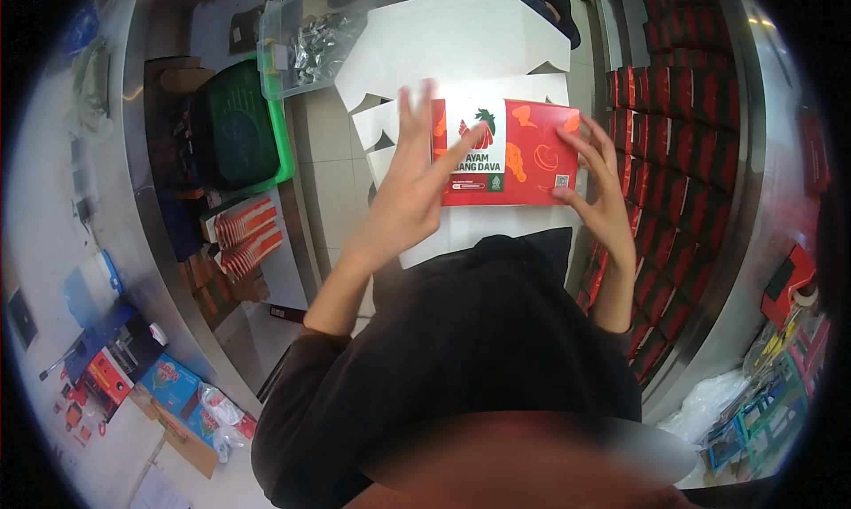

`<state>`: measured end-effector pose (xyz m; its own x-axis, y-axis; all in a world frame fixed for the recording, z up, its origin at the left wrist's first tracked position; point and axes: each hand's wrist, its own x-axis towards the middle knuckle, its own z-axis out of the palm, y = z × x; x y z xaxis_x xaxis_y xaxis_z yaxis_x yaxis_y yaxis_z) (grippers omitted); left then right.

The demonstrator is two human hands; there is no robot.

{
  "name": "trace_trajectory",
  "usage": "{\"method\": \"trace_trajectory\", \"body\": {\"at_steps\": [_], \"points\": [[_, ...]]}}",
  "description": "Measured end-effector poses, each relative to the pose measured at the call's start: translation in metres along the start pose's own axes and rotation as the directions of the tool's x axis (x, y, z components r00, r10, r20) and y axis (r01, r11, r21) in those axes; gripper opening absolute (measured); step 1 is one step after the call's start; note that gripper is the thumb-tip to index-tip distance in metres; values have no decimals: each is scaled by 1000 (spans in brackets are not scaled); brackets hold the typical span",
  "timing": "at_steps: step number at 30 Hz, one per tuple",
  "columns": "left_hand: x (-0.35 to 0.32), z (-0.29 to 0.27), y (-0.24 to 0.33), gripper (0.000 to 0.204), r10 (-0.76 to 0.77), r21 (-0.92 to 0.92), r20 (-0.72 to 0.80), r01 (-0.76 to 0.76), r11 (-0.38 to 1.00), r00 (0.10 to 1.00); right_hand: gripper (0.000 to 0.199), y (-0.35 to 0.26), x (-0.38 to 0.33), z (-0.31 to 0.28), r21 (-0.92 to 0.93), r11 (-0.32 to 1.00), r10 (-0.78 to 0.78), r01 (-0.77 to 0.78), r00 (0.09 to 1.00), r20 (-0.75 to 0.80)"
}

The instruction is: The person folds flat white cardboard pieces into small rectangular boxes. They then insert red and green branded packets into the boxes, close the flaps, and place the finished boxes onto a nearby shelf. The process is repeated continuously.

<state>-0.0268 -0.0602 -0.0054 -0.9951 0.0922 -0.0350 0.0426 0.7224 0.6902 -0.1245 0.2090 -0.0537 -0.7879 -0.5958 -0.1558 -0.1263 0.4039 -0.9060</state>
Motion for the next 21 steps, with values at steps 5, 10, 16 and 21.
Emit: {"method": "trace_trajectory", "body": {"at_steps": [5,10,16,21], "points": [[33,-4,2,106,156,347,223,-228,910,962,130,-46,35,2,-598,755,-160,270,960,231],[31,11,1,117,117,458,226,-211,864,967,132,-37,38,11,-600,733,-193,320,944,268],[25,40,-18,108,213,716,130,-241,655,968,72,-14,28,39,-854,462,-174,238,969,176],[42,7,12,107,42,397,111,-83,914,993,68,-32,24,41,-905,363,-348,221,933,88]]}}
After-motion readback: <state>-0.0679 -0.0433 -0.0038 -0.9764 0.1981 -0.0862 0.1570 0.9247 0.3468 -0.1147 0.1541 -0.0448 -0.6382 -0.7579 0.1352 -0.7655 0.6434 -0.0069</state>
